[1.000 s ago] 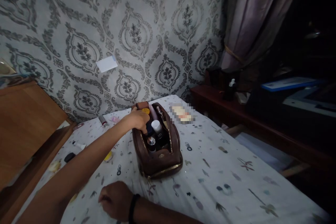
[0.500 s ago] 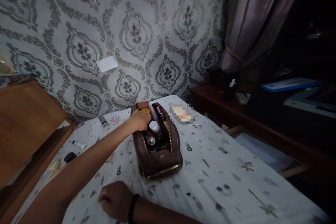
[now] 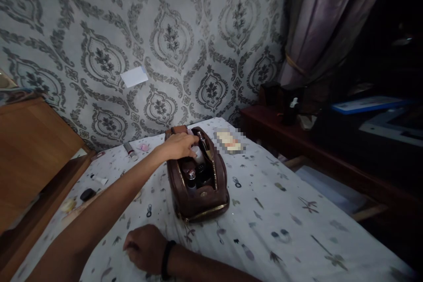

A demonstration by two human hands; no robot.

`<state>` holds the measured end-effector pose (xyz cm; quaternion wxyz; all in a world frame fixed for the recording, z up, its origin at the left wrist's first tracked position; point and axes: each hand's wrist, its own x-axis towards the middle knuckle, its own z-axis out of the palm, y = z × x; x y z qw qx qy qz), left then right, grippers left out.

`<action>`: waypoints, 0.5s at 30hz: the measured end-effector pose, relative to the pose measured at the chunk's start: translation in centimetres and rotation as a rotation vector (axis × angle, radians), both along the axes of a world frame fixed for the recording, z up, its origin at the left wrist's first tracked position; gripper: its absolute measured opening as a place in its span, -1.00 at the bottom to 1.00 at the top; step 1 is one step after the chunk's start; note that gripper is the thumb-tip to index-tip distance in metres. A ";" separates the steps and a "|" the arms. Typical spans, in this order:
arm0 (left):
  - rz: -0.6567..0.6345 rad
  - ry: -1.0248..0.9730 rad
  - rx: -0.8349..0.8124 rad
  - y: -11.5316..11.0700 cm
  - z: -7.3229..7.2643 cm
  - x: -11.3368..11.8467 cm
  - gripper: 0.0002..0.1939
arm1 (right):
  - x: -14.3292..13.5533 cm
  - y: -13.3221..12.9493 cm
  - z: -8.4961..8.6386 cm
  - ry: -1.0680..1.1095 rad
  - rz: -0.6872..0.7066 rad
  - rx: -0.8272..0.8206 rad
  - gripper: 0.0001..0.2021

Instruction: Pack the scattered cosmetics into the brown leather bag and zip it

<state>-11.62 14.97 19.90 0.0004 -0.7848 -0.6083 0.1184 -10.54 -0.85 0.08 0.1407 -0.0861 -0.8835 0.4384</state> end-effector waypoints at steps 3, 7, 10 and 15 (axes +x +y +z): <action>0.022 -0.050 0.052 0.4 -0.5 -0.3 -0.70 | -0.1 0.0 -0.2 0.010 -0.009 0.001 -0.74; 0.026 -0.084 0.042 0.7 -0.6 -0.9 -0.69 | -0.3 0.0 -0.4 0.033 0.012 0.021 -0.75; 0.020 -0.077 0.041 0.8 -0.6 -0.9 -0.68 | -0.2 0.1 -0.3 0.029 0.009 0.024 -0.76; -0.004 -0.062 0.036 0.8 -0.5 -0.8 -0.70 | 0.2 0.2 0.2 0.030 0.017 0.014 -0.76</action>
